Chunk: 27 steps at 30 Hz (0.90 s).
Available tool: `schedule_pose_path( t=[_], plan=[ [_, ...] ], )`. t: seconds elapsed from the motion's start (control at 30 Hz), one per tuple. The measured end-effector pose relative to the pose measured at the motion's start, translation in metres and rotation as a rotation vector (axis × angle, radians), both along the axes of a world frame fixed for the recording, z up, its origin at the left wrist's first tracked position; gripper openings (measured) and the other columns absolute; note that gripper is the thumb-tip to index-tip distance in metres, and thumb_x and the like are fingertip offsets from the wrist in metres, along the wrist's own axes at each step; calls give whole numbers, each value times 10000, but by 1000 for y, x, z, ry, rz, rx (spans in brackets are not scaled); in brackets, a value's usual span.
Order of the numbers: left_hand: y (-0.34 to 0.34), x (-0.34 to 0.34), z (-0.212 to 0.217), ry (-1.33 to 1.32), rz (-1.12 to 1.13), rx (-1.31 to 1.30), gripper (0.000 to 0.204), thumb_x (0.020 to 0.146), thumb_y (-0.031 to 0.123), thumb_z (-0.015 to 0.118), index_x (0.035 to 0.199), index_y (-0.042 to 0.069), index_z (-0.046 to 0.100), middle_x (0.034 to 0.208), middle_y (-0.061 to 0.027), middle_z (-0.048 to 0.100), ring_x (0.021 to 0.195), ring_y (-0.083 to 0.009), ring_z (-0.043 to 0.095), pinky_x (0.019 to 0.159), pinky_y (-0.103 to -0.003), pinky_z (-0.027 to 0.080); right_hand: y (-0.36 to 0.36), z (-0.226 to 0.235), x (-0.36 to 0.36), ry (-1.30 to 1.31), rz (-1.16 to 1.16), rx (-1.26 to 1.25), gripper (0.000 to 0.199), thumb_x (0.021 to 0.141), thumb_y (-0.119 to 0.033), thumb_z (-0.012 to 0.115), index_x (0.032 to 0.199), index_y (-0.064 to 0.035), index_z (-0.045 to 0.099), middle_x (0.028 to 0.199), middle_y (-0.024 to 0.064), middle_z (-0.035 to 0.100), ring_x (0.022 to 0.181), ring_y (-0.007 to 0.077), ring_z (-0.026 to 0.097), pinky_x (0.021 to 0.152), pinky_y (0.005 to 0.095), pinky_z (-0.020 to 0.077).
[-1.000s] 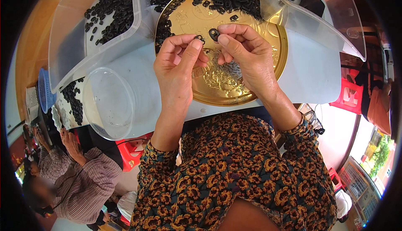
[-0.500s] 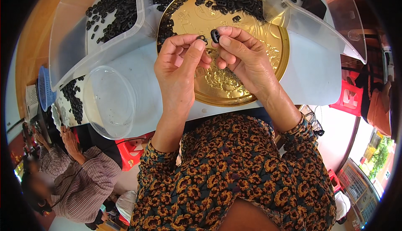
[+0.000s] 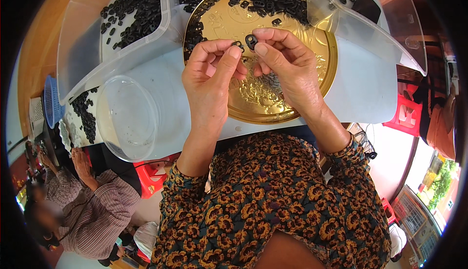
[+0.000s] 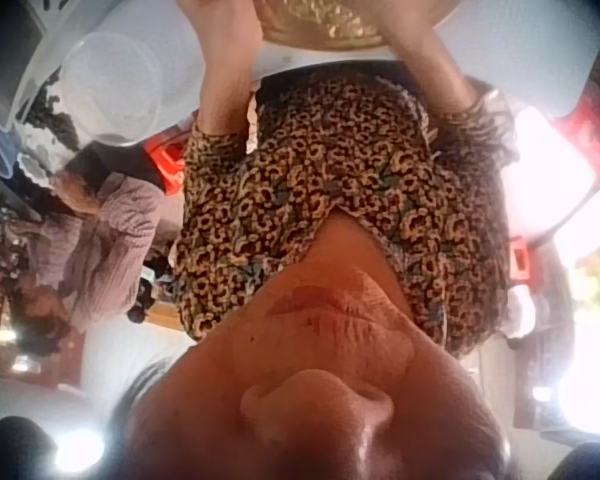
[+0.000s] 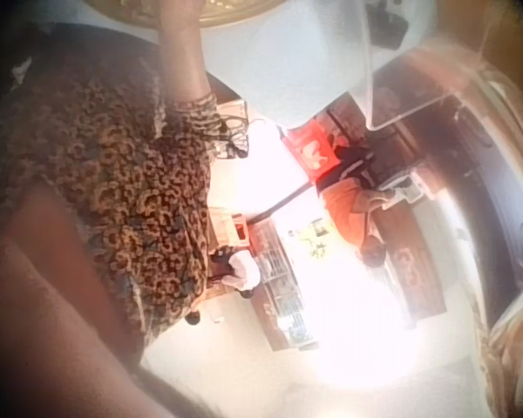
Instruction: The person sits at a table and repeatedly picks up small black plastic rings and silver metal pins. They insert the pins into the rings to assemble them. The person works with their hands directly, without using tools, and places the assembled units onto a gold tray.
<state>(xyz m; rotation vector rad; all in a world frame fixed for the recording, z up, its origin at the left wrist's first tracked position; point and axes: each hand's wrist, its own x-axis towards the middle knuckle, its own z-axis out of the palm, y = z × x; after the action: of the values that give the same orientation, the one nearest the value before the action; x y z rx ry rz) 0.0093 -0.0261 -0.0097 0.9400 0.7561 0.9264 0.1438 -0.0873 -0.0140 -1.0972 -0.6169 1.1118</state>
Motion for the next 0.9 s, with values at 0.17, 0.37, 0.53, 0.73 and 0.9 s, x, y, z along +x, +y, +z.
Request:
schedule_pose_path(
  t=[0.17,0.37,0.53,0.73,0.9],
  plan=[
    [-1,0,-4,-5,17,7,134,879,32,633,1002,-1,590,856,-61,610,672,-109,606,594,-226,507,-1,4,-3,-94,-30,-45,240,906,-49,600,1131,28,578,1006,58,637,832,64,585,681,213,513],
    [-4,3,0,-34,-11,-37,132,883,27,626,1002,-8,583,839,-68,618,666,-115,615,592,-225,509,-2,5,-6,-142,-20,-34,230,912,-45,586,1128,31,576,1020,63,637,853,62,588,680,212,516],
    [-4,1,-3,-41,-30,-57,131,887,22,618,1004,-16,575,837,-73,627,672,-123,625,598,-230,516,-2,8,-5,-176,1,-37,219,915,-42,577,1121,33,579,991,61,644,842,63,596,682,211,519],
    [-8,3,-5,-41,2,-27,108,894,35,609,996,1,596,869,-57,637,719,-115,611,624,-241,496,-4,10,-5,-201,7,-65,214,912,-33,579,1114,39,583,969,62,652,842,62,607,691,207,527],
    [-8,4,-3,-41,-9,3,99,895,-3,595,985,-18,557,827,-87,632,680,-146,646,617,-244,532,-4,14,-6,-280,-14,-86,196,908,-29,587,1090,42,595,925,66,664,839,65,619,714,207,533]
  ],
)
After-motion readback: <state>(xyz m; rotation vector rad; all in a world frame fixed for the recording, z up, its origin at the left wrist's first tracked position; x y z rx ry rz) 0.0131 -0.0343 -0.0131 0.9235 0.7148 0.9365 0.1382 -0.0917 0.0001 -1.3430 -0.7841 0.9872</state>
